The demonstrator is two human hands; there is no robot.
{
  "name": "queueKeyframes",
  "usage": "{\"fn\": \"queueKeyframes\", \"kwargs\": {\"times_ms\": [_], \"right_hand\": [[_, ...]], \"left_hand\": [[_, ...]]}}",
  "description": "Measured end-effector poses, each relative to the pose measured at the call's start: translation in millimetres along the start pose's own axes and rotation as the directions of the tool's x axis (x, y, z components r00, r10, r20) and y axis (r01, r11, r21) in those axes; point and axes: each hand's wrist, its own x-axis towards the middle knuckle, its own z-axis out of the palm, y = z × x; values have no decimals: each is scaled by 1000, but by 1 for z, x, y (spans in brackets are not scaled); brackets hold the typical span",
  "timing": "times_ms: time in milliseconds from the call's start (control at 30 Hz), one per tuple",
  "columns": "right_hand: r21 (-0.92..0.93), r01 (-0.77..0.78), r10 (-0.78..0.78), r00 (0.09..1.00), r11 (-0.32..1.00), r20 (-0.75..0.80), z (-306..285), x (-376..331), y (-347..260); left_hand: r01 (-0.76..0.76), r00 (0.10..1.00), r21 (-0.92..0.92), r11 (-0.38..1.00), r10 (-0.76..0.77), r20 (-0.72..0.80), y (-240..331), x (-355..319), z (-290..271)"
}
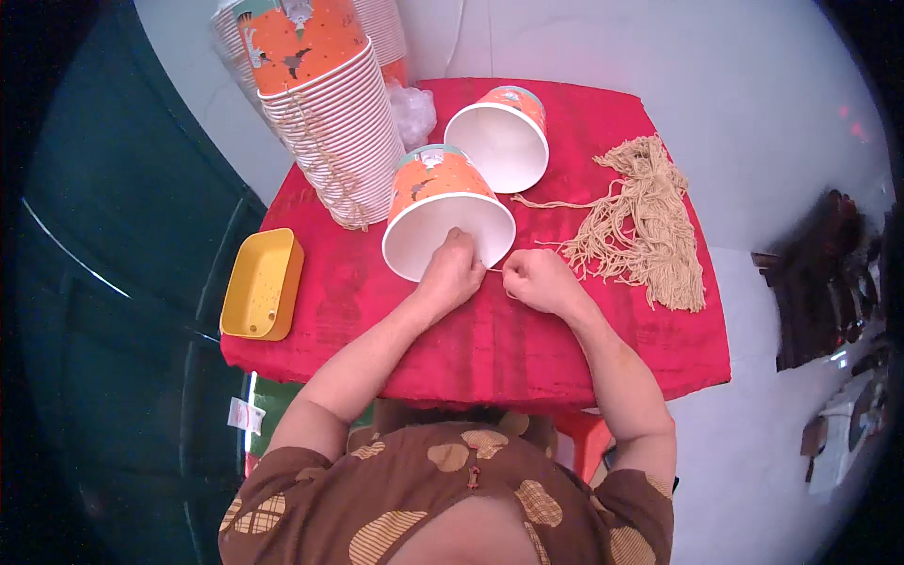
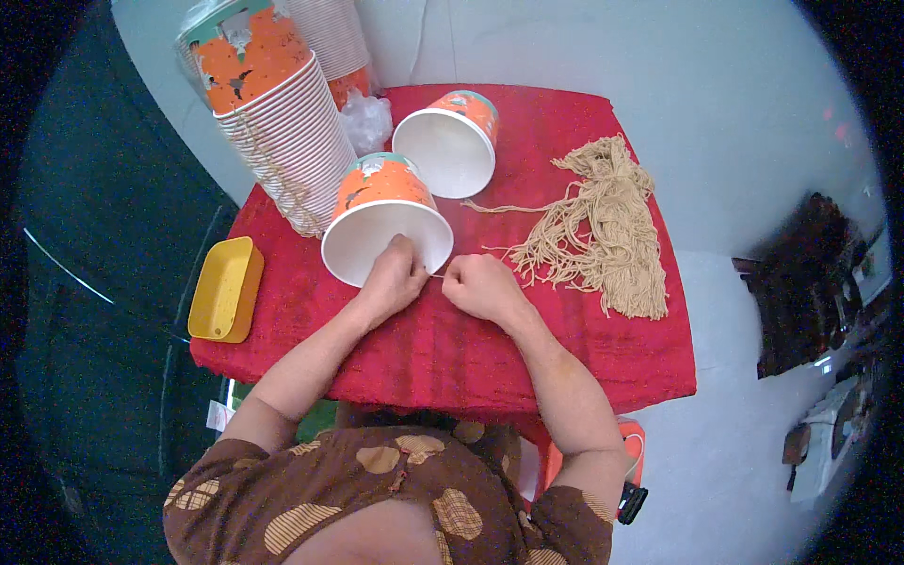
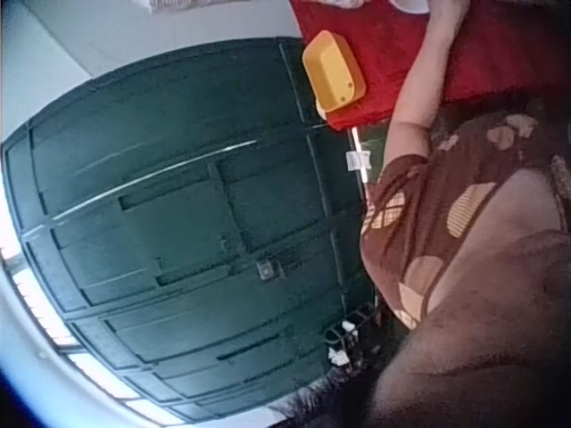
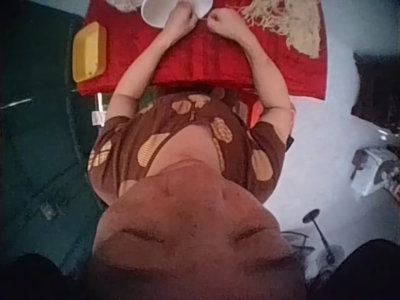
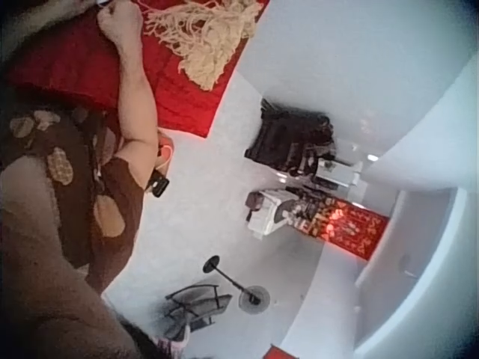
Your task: Attaching string handles to paper buckets by threading them through holes and knotting them.
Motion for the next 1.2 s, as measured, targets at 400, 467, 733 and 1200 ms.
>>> {"fn": "queueKeyframes", "kwargs": {"times_ms": [400, 467, 733, 1200], "right_hand": [[113, 63, -8, 903, 992, -430, 28, 13, 11], [27, 29, -10, 849, 999, -529, 21, 9, 6], [-441, 196, -471, 554, 876, -687, -13, -11, -44], [-638, 360, -708, 545, 681, -449, 20, -28, -135]], "left_hand": [[-170, 985, -118, 978, 165, -50, 2, -14, 1], [-224, 974, -66, 972, 221, -50, 14, -26, -7], [-235, 972, -202, 951, 228, -61, 42, -108, -57], [425, 905, -87, 901, -423, 39, -6, -147, -112]]}}
